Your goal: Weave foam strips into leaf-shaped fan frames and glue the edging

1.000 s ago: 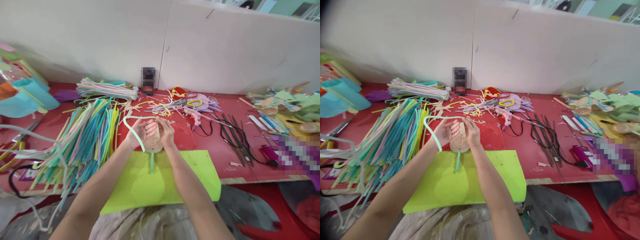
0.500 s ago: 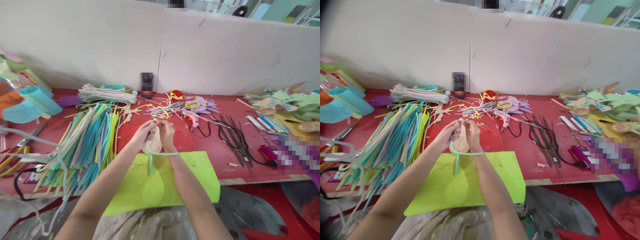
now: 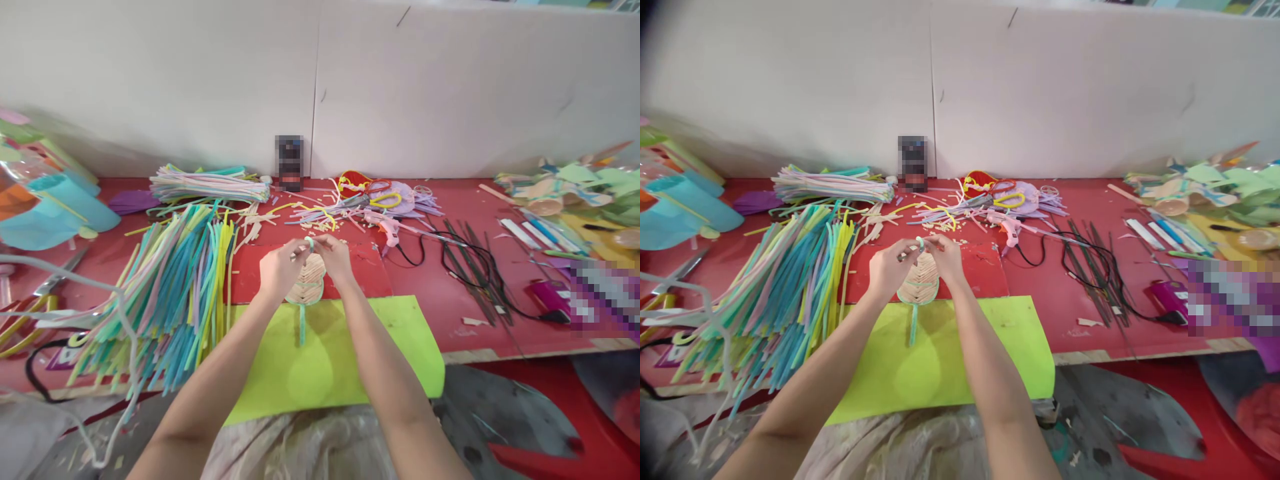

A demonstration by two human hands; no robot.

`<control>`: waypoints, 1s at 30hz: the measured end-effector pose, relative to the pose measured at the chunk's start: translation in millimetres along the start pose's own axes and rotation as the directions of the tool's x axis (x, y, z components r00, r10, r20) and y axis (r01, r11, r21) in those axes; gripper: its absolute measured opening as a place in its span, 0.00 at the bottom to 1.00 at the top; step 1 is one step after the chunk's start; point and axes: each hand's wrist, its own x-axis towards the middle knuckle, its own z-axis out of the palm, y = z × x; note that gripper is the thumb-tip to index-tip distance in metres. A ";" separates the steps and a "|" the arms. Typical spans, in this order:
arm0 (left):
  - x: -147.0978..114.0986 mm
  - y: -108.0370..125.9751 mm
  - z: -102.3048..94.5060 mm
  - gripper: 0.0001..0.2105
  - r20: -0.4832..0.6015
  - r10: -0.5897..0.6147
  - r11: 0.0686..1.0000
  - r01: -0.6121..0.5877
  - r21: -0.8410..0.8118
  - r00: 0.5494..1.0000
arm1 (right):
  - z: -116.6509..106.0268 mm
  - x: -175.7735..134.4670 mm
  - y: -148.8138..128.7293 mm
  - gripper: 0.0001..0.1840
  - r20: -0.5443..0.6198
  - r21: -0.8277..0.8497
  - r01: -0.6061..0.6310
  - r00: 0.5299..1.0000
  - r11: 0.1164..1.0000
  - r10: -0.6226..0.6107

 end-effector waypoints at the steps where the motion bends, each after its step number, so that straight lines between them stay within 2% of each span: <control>1: -0.9 -0.6 0.6 0.08 -0.025 0.001 1.000 0.000 0.020 1.000 | -0.8 0.1 -0.7 0.10 0.002 -0.015 -0.008 1.000 1.000 0.008; 3: -1.9 -2.4 2.5 0.08 -0.069 0.032 0.998 -0.027 0.065 0.997 | -2.4 0.1 -2.0 0.11 0.007 -0.036 -0.015 1.000 0.999 0.015; 7: -1.2 -7.2 4.4 0.07 -0.123 0.187 0.973 -0.167 0.158 0.975 | -3.4 -0.4 -3.3 0.14 0.030 0.008 -0.039 0.999 0.999 0.039; 11: 3.2 -12.4 0.2 0.09 -0.098 0.316 0.928 -0.286 0.239 0.944 | -3.8 -2.3 -6.6 0.15 0.062 0.016 -0.066 0.996 0.998 0.065; 14: 7.3 -16.3 -4.0 0.09 -0.054 0.365 0.897 -0.336 0.286 0.929 | -5.7 -3.6 -9.4 0.15 0.098 0.020 -0.079 0.992 0.997 0.077; 20: 9.6 -17.4 -7.1 0.09 -0.008 0.348 0.902 -0.333 0.275 0.937 | -8.8 -3.3 -8.4 0.15 0.120 -0.015 -0.065 0.990 0.998 0.066; 26: 9.2 -17.0 -9.4 0.08 0.035 0.277 0.934 -0.277 0.227 0.960 | -7.5 -4.6 -9.3 0.15 0.098 -0.056 -0.033 0.994 0.998 0.039; 30: 11.9 -19.4 -9.7 0.08 0.083 0.252 0.957 -0.261 0.129 0.964 | -10.1 -5.2 -12.4 0.16 0.085 -0.131 0.007 0.996 0.991 0.004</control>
